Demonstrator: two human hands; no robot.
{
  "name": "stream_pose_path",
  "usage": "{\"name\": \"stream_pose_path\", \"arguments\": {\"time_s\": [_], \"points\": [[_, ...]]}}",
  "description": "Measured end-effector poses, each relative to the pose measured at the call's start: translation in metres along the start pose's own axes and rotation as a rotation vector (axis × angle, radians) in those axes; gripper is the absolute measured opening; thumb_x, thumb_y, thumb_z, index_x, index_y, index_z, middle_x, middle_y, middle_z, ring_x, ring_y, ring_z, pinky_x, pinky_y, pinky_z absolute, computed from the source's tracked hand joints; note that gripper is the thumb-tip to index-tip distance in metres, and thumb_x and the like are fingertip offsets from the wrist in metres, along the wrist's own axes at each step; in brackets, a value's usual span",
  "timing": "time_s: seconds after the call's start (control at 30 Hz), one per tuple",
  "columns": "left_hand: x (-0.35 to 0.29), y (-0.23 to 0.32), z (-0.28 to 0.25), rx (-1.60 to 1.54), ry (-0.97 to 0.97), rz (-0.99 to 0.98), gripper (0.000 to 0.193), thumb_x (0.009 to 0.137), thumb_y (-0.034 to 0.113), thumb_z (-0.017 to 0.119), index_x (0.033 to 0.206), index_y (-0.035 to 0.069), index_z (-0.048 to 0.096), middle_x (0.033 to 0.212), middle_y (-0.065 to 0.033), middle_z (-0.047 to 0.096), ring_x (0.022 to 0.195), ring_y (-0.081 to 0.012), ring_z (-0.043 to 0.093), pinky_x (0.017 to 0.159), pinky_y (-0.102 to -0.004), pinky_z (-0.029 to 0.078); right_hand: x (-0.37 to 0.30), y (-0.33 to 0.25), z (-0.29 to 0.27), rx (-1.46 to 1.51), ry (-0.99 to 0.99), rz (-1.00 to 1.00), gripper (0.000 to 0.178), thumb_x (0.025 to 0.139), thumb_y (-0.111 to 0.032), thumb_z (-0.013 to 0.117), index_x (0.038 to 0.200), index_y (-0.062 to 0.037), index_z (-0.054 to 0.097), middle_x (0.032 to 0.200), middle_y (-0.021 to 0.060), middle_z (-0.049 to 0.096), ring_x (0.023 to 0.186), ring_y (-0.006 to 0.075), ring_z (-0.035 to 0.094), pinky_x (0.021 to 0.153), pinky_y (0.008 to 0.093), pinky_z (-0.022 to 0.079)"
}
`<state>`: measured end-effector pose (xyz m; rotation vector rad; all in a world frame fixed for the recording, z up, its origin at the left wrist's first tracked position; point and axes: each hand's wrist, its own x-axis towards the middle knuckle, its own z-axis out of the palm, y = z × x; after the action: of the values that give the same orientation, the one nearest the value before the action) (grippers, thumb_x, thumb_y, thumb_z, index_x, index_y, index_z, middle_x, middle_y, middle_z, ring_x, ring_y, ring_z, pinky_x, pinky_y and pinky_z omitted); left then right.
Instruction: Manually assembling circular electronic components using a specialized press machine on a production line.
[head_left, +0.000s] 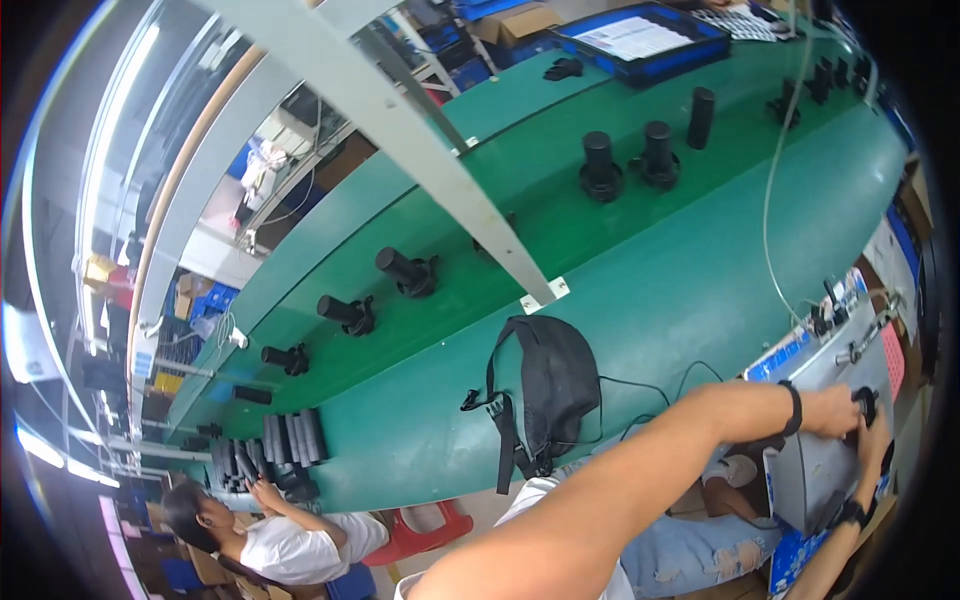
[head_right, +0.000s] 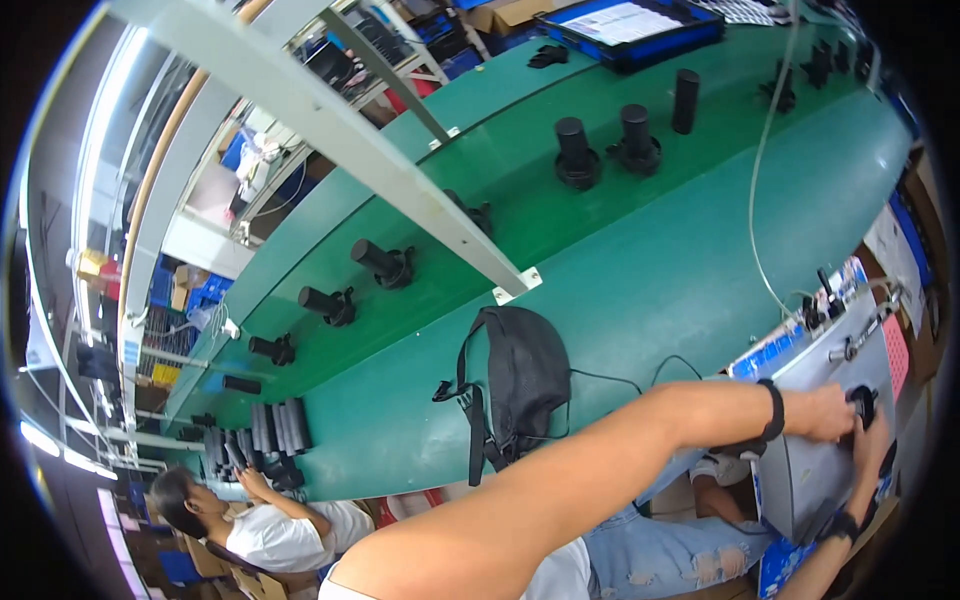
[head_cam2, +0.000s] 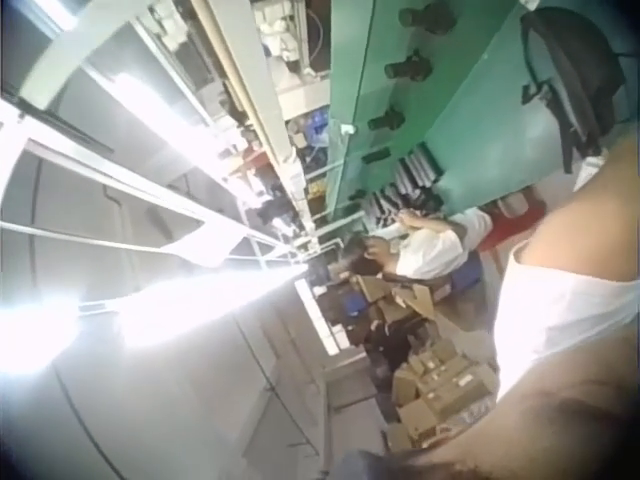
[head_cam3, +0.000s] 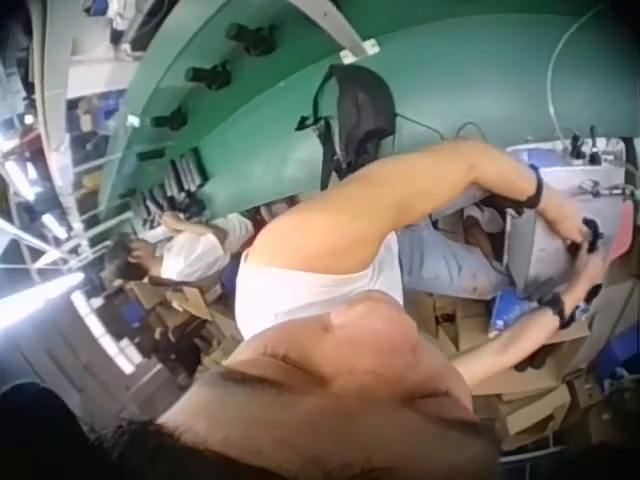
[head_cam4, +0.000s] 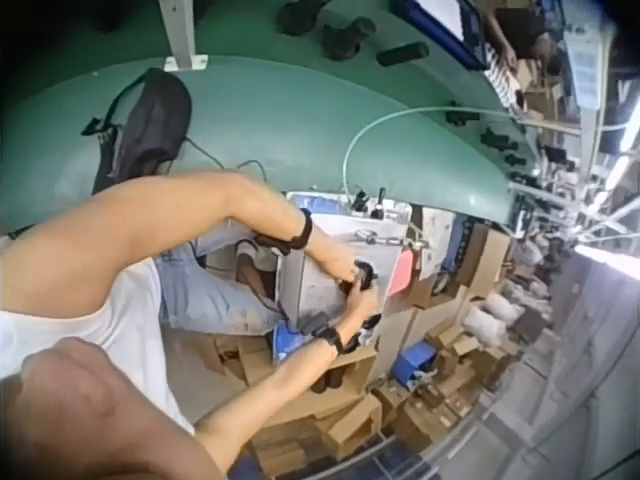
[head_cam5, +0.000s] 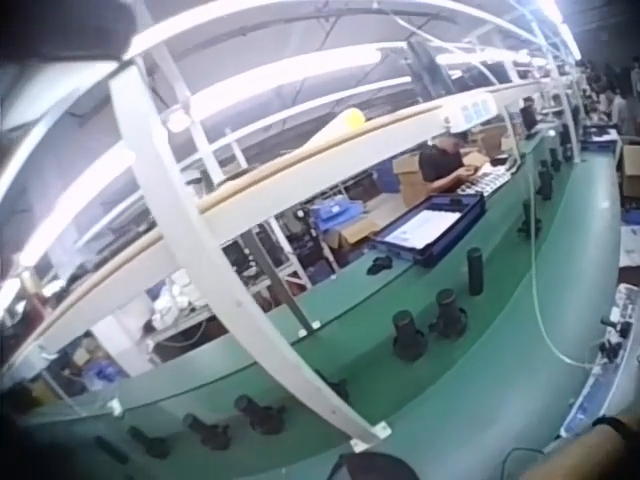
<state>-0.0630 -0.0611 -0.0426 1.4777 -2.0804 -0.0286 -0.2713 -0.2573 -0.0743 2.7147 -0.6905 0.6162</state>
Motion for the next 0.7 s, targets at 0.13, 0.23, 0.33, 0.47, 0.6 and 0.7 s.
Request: {"name": "stream_pose_path", "arguments": {"time_s": [0.13, 0.23, 0.33, 0.47, 0.6, 0.7], "points": [[-0.027, 0.009, -0.044, -0.284, 0.330, 0.053, 0.023, 0.078, 0.033, 0.062, 0.086, 0.011, 0.061, 0.077, -0.0095, 0.062, 0.067, -0.0305, 0.064, 0.055, -0.0447, 0.050, -0.088, 0.024, -0.059, 0.949, -0.331, 0.850, 0.024, 0.097, -0.027, 0.055, 0.105, -0.0049, 0.057, 0.078, -0.0004, 0.053, 0.061, 0.0079, 0.045, 0.056, 0.0207, 0.036], [-0.075, -0.096, -0.150, -0.177, 0.486, -0.063, 0.016, 0.076, 0.024, 0.061, 0.080, 0.009, 0.059, 0.067, -0.0123, 0.058, 0.061, -0.0314, 0.061, 0.053, -0.0433, 0.048, -0.101, -0.020, -0.065, 1.134, 0.049, 0.975, 0.021, 0.100, -0.026, 0.050, 0.102, -0.0072, 0.058, 0.075, -0.0033, 0.049, 0.063, 0.0033, 0.042, 0.057, 0.0177, 0.034], [-0.081, -0.198, -0.250, 0.170, 0.533, -0.447, 0.017, 0.079, 0.018, 0.052, 0.086, 0.004, 0.061, 0.082, -0.0198, 0.065, 0.071, -0.0373, 0.064, 0.063, -0.0486, 0.051, -0.087, -0.053, -0.082, 1.213, 0.254, 0.983, 0.019, 0.100, -0.025, 0.050, 0.096, -0.0076, 0.056, 0.076, -0.0034, 0.048, 0.066, 0.0032, 0.041, 0.060, 0.0178, 0.033], [-0.065, -0.332, -0.290, 0.599, 0.142, -0.731, 0.031, 0.078, 0.014, 0.054, 0.107, 0.002, 0.056, 0.107, -0.0200, 0.063, 0.095, -0.0373, 0.064, 0.081, -0.0463, 0.053, -0.079, -0.070, -0.089, 1.190, 0.397, 0.957, 0.017, 0.099, -0.022, 0.048, 0.090, -0.0086, 0.051, 0.074, -0.0033, 0.044, 0.064, 0.0039, 0.038, 0.058, 0.0184, 0.030], [-0.040, -0.395, -0.277, 0.539, -0.122, -1.006, 0.059, 0.080, 0.018, 0.058, 0.136, 0.011, 0.040, 0.143, -0.0180, 0.040, 0.121, -0.0371, 0.051, 0.097, -0.0450, 0.046, -0.085, -0.077, -0.099, 1.169, 0.296, 0.935, 0.016, 0.097, -0.020, 0.049, 0.086, -0.0087, 0.047, 0.072, -0.0029, 0.041, 0.063, 0.0041, 0.038, 0.057, 0.0181, 0.029], [-0.024, -0.423, -0.263, 0.535, -0.136, -1.023, 0.080, 0.077, 0.015, 0.061, 0.148, 0.018, 0.024, 0.156, -0.0158, 0.015, 0.133, -0.0390, 0.038, 0.102, -0.0455, 0.043, -0.088, -0.083, -0.106, 1.148, 0.231, 0.923, 0.017, 0.095, -0.020, 0.050, 0.083, -0.0079, 0.046, 0.070, -0.0022, 0.041, 0.061, 0.0045, 0.039, 0.055, 0.0183, 0.029]]}}
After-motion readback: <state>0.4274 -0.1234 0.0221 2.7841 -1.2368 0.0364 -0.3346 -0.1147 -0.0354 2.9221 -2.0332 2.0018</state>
